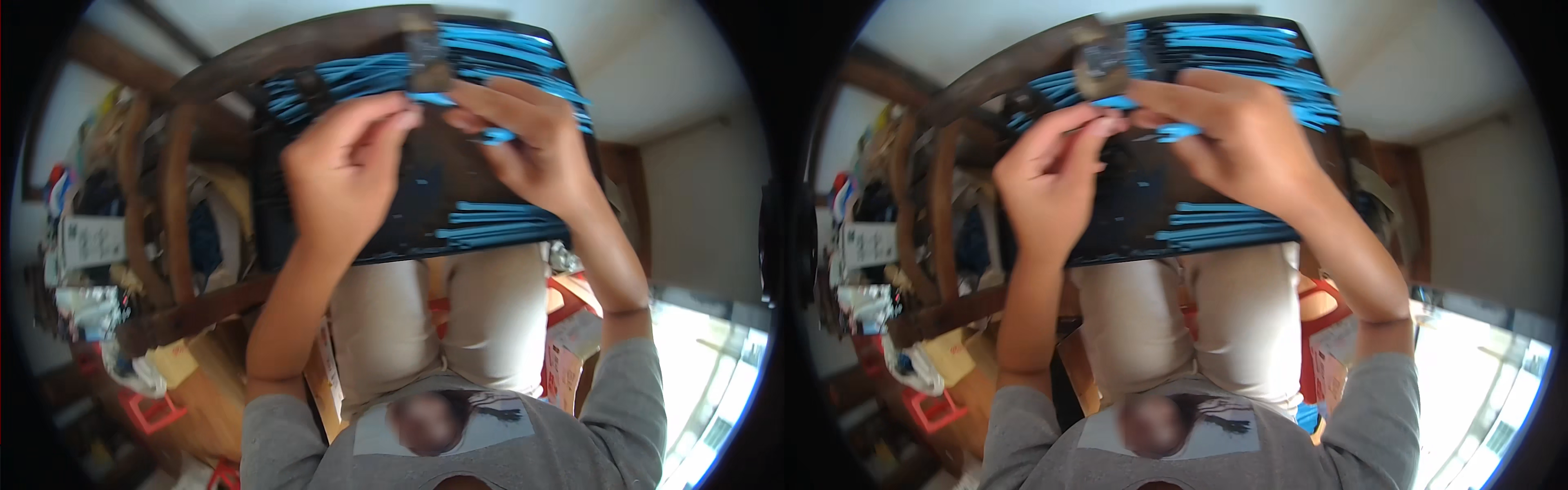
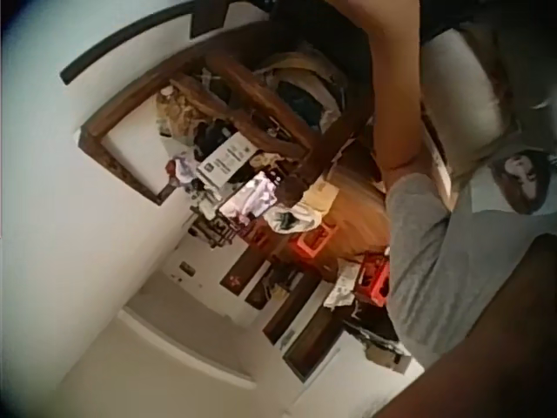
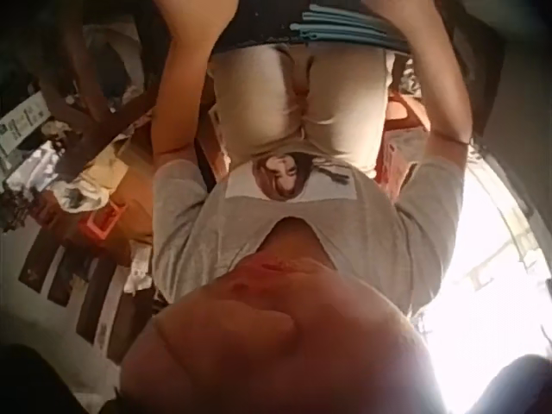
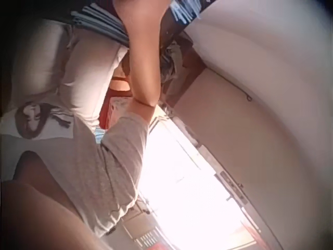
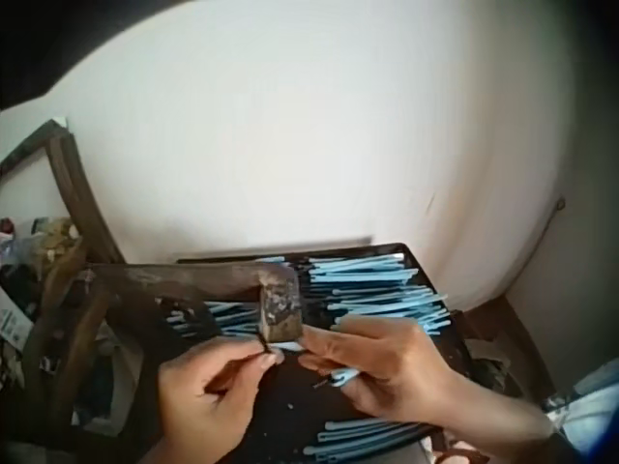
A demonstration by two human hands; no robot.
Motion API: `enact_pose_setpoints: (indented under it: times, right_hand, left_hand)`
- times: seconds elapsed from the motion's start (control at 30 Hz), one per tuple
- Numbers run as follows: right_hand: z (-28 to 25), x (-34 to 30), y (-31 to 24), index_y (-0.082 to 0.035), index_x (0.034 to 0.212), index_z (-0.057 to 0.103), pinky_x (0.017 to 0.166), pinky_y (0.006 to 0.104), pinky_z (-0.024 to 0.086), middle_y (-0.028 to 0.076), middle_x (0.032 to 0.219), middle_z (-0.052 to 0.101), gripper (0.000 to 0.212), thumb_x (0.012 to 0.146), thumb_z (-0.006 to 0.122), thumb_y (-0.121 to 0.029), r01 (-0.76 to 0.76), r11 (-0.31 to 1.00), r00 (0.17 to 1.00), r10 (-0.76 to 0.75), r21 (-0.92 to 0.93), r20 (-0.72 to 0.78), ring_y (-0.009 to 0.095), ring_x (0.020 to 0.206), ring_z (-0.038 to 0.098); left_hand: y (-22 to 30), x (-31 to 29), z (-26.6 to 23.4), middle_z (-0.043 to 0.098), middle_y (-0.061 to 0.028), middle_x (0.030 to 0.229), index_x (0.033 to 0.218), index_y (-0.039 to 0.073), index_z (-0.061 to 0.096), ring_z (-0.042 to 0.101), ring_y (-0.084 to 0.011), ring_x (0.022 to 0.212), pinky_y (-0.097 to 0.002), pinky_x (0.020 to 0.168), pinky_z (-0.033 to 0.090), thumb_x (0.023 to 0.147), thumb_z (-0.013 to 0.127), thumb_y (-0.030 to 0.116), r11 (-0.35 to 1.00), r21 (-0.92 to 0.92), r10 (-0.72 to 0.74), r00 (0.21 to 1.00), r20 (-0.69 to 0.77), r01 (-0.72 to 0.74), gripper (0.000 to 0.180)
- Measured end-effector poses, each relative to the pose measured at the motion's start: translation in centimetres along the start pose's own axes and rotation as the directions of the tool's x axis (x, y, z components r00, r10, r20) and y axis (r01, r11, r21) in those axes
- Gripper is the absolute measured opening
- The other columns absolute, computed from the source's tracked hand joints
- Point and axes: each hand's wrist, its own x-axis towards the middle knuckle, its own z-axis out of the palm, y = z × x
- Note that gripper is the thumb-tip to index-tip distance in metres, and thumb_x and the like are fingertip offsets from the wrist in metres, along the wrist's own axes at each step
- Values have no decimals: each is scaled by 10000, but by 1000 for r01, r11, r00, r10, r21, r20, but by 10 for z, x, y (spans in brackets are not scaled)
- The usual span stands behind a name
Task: Organizing and sorting blue pens or small mechanical components into a tray.
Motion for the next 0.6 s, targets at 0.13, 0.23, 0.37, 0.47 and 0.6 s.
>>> enact_pose_setpoints:
  times: [0.13, 0.23, 0.37, 0.47, 0.6]
  right_hand:
    - [1, -5, 4, 21, 1134, 623, 672, 265, 498, 112, 848, 649, 344, 793, 583, 41, -11, 997, 999, 14, 77, -41, 164, 723, 614]
    - [2, -5, 2, 34, 1097, 630, 690, 242, 475, 110, 858, 650, 281, 819, 612, 74, -6, 1000, 997, 8, 26, -83, 142, 720, 594]
    - [3, 4, -9, 43, 1046, 642, 683, 243, 468, 113, 873, 662, 229, 817, 655, 53, -73, 997, 995, 70, -36, -65, 134, 713, 574]
    - [7, -1, -1, 42, 1056, 650, 666, 239, 467, 102, 830, 654, 247, 809, 654, 59, -57, 998, 994, 55, -24, -91, 127, 683, 565]
    - [11, -2, -10, 35, 1037, 663, 649, 242, 468, 99, 820, 661, 216, 823, 678, 11, -85, 996, 989, 82, -14, -120, 122, 653, 538]
  left_hand:
    - [-13, 4, 2, 705, -87, 832, 931, -17, 682, 662, -93, 733, -197, 556, 498, 834, 689, 26, 973, 85, 213, 977, 23, -215, 107]
    - [-11, 6, 4, 702, -91, 799, 885, -11, 689, 656, -104, 653, -213, 528, 491, 797, 706, 6, 957, 81, 284, 958, -49, -280, 90]
    - [-14, 7, 2, 699, -116, 797, 867, -22, 677, 677, -154, 654, -234, 515, 517, 796, 685, -14, 953, 49, 302, 951, -72, -299, 72]
    - [-15, 7, 3, 696, -120, 792, 867, -21, 675, 683, -168, 659, -243, 522, 528, 793, 690, -11, 947, 53, 320, 945, -71, -317, 76]
    - [-11, 3, -2, 689, -134, 782, 873, -14, 678, 682, -188, 642, -258, 522, 533, 783, 711, 3, 947, 83, 315, 948, -45, -311, 98]
